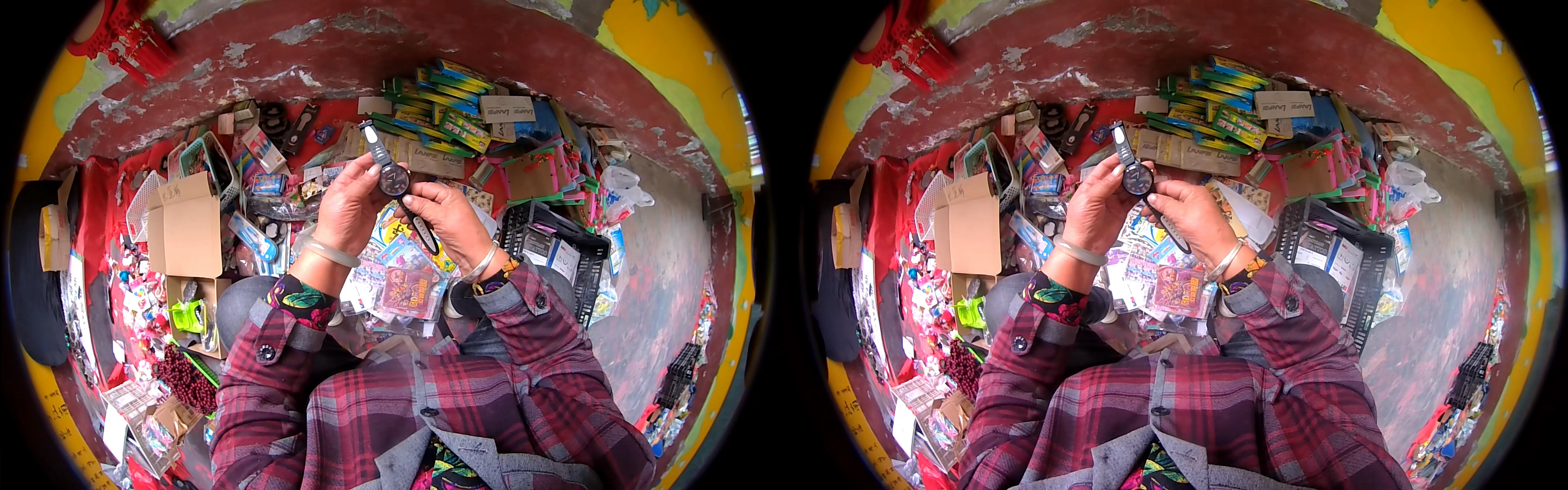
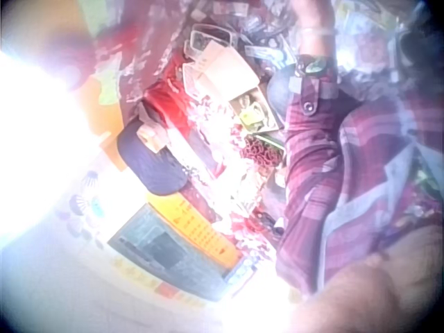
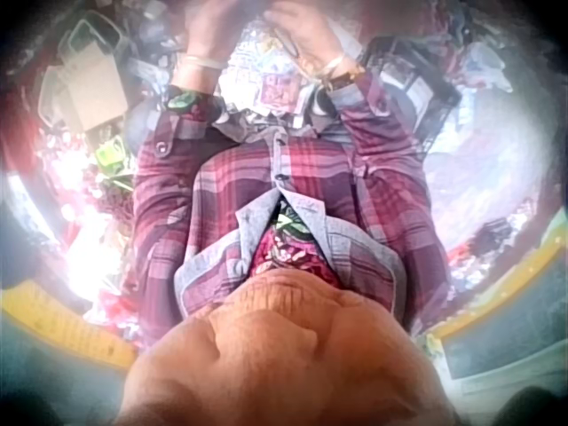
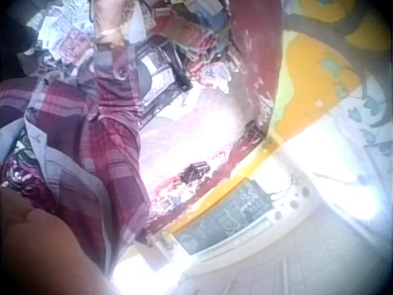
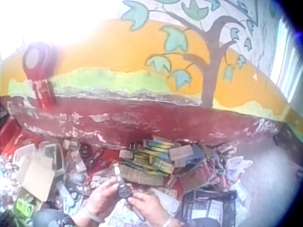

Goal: The person sits cross-legged on the floor and inspects a wristwatch by turning it over and examining the face and band. They then pick up a small box, open it, and remove a watch from the packaging to inspect it as well.

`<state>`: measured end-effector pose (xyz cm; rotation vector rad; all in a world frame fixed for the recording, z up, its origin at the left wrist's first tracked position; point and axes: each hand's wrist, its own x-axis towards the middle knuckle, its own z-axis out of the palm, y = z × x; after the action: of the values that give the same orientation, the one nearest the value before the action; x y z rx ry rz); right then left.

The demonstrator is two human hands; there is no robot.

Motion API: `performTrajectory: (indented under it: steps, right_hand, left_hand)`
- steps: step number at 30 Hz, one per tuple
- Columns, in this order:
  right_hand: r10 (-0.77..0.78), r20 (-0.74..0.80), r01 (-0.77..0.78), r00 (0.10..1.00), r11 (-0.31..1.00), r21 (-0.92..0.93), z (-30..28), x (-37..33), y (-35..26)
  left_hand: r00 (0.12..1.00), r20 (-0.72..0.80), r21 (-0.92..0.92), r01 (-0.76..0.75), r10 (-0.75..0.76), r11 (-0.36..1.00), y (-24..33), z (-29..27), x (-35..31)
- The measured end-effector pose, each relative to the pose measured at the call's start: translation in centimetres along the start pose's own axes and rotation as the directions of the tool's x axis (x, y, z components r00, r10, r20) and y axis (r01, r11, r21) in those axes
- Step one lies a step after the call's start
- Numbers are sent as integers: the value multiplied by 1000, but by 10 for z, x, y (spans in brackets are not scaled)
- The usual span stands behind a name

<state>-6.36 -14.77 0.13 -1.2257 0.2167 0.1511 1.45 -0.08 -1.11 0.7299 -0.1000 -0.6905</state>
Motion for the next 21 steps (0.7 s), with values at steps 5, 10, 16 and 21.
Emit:
performTrajectory:
  steps: [5, 10, 16, 21]
  right_hand:
    - [19, 1, -19, 1000, 1000, 20, 1, 0, 0]
    - [12, 9, -12, 1000, 1000, 7, 0, 1, 1]
    - [8, 55, -8, 998, 1000, -2, 0, 1, 0]
    - [24, 91, -26, 996, 999, 20, -5, 2, 3]
  left_hand:
    - [999, -33, 27, -2, 3, 1000, 0, 2, -1]
    - [999, -31, 3, 14, -14, 1000, 0, 1, 0]
    - [999, -41, -24, 12, -13, 1000, 3, -3, 2]
    - [997, -79, -75, 6, -12, 997, 7, -9, 5]
